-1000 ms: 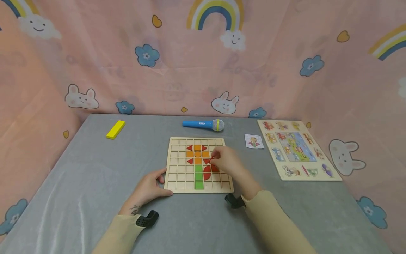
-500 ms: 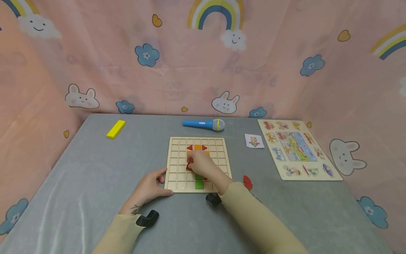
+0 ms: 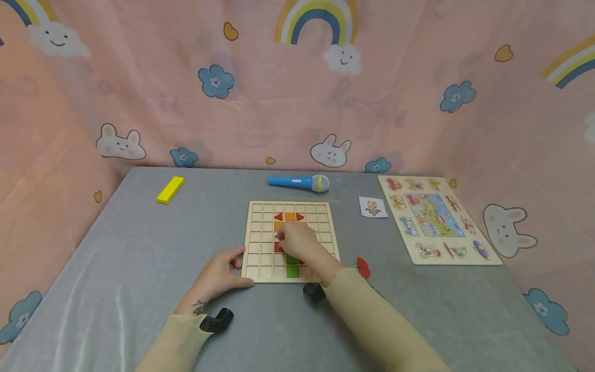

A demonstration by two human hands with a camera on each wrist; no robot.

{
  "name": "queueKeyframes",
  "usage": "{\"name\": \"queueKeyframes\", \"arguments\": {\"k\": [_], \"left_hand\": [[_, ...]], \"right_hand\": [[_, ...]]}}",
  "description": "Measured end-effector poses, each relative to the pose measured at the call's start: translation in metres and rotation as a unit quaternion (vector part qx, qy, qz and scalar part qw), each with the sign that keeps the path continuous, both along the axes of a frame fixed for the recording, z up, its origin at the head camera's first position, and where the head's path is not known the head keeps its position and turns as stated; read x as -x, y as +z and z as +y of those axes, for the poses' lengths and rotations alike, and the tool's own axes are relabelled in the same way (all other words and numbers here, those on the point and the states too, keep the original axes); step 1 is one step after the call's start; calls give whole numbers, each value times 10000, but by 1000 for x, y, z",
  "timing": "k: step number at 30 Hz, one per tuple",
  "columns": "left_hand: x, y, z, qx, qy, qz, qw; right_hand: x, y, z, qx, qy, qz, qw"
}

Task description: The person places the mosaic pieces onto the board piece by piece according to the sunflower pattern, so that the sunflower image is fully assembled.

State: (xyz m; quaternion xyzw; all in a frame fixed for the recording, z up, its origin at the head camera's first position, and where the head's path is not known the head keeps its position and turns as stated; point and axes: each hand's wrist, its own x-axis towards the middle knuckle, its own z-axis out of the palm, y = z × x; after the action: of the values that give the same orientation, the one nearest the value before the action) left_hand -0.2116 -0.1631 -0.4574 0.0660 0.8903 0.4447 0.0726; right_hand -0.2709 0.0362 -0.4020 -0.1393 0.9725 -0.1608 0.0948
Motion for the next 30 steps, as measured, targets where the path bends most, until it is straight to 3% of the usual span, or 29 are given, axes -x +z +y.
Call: {"name": "queueKeyframes", "arguments": {"k": [6, 11, 17, 24, 30], "left_hand": [[0, 0, 2, 1, -13, 33, 10000], [0, -1, 1, 19, -21, 32, 10000], [0, -1, 0, -1, -32, 37, 10000], [0, -1, -1, 33, -35, 34, 10000], [0, -2, 0, 49, -19, 32, 10000]], "right_hand": [[-1, 23, 42, 448, -605, -62, 9971], [-4, 28, 92, 621, -1093, -308, 9916], [-21, 18, 135, 103, -1572, -398, 9867], [-39, -4, 146, -648, -1719, -581, 9813], [-40, -12, 147, -502, -1834, -576, 9801]]}}
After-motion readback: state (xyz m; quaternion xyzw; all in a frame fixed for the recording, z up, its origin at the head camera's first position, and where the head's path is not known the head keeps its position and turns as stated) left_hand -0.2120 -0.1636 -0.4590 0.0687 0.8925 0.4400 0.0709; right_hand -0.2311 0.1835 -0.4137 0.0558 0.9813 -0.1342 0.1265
